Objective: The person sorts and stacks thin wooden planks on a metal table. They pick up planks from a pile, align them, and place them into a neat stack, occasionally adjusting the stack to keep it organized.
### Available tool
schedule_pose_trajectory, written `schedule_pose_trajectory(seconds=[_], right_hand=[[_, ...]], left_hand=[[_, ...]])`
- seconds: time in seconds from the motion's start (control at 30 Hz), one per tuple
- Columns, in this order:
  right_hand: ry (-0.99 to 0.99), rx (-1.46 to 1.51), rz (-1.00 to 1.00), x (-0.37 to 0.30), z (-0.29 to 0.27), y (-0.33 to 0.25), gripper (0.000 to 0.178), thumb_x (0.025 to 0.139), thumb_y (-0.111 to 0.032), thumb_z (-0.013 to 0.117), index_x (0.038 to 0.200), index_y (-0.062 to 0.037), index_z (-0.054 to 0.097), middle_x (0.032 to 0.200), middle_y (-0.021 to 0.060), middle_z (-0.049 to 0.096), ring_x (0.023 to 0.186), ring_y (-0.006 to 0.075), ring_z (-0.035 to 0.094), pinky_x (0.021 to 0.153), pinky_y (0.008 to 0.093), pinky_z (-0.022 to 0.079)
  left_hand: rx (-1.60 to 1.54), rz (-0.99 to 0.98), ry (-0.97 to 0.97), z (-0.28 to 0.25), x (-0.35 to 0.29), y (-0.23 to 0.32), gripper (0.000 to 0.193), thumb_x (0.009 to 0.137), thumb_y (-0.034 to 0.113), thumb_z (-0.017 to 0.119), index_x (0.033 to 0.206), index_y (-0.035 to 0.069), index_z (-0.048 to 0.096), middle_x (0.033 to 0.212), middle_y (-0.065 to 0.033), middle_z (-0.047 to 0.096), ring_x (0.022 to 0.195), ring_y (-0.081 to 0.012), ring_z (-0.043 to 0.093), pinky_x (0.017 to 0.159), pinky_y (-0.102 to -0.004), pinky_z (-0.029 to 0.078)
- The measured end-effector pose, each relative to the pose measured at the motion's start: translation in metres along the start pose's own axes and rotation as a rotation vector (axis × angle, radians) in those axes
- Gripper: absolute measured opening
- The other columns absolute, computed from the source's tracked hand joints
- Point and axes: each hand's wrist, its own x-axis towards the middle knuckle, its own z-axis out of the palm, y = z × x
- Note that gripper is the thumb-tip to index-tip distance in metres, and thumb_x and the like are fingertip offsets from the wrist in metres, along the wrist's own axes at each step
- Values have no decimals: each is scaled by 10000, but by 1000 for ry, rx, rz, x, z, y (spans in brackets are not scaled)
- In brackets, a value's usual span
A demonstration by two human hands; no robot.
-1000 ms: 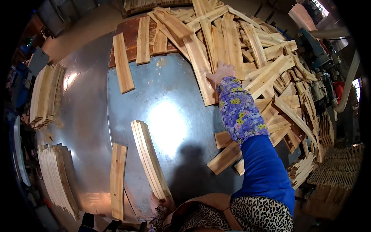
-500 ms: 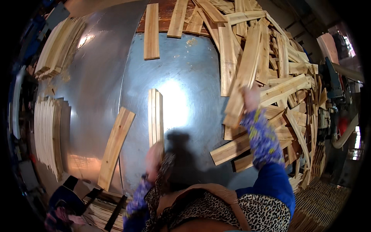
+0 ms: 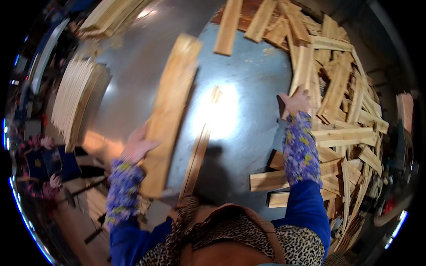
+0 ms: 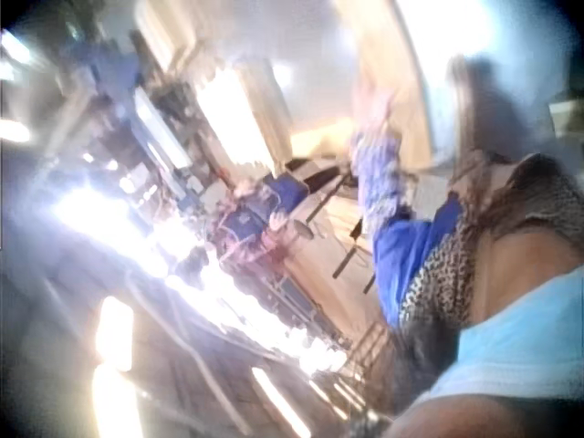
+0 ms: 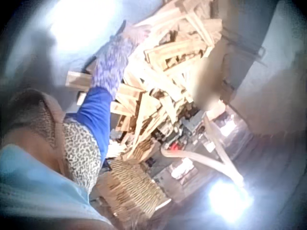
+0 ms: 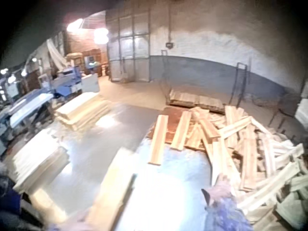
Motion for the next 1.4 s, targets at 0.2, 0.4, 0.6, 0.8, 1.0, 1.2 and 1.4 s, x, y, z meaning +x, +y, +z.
schedule_pose_trajectory(seconds=[0.2, 0.4, 0.6, 0.8, 1.0, 1.2, 1.4], right_hand=[[-101, 75, 175, 29, 8, 19, 798, 845, -347, 798, 1542, -92, 505, 1451, 241, 609, 1375, 444, 600, 1124, 529, 540], [-442, 1048, 231, -196, -13, -25, 519, 887, -145, 750, 1355, -5, 572, 922, 77, 688, 857, 240, 720, 757, 426, 629], [-923, 580, -713, -352, 39, -71, 522, 985, -458, 699, 1350, -86, 676, 1173, 183, 737, 1193, 331, 716, 1095, 509, 557], [119, 23, -240, 5, 12, -1, 608, 786, -209, 769, 1356, -90, 594, 1250, 257, 663, 1240, 449, 627, 1016, 536, 531], [-292, 25, 75, 43, -42, 13, 722, 859, -234, 736, 1519, -66, 500, 1376, 306, 640, 1331, 489, 634, 1092, 548, 554], [-712, 302, -424, -253, 6, -33, 378, 891, -278, 732, 1205, -71, 691, 978, 195, 760, 844, 392, 749, 692, 516, 607], [-234, 323, -494, -99, 43, -8, 342, 876, -216, 737, 1173, -54, 681, 1087, 227, 729, 1004, 446, 715, 814, 573, 570]], left_hand=[[899, 203, 379, -90, -30, -120, 651, 942, 311, 782, 1504, 21, 630, 1336, -197, 705, 1221, -351, 696, 1046, -469, 567], [707, 322, 215, 124, -35, -97, 851, 855, 334, 886, 1513, -32, 490, 1279, -246, 649, 1137, -432, 682, 949, -522, 572], [665, 249, 116, 153, -43, -113, 1024, 763, 283, 938, 1517, -101, 362, 1246, -318, 583, 1110, -519, 640, 903, -570, 562], [1028, 376, 238, 141, -48, -153, 955, 793, 175, 810, 1557, -131, 326, 1290, -339, 568, 1136, -555, 611, 926, -590, 562], [1018, 269, 203, 143, -40, -139, 987, 832, 237, 799, 1639, -56, 311, 1426, -346, 566, 1221, -570, 621, 1011, -614, 553], [977, 345, 230, 160, -43, -130, 1121, 827, 365, 923, 1663, -18, 282, 1487, -318, 534, 1148, -542, 632, 932, -608, 564], [1234, 609, 411, 172, -42, -143, 1017, 929, 381, 766, 1679, -51, 231, 1554, -427, 445, 1199, -608, 622, 925, -609, 588]])
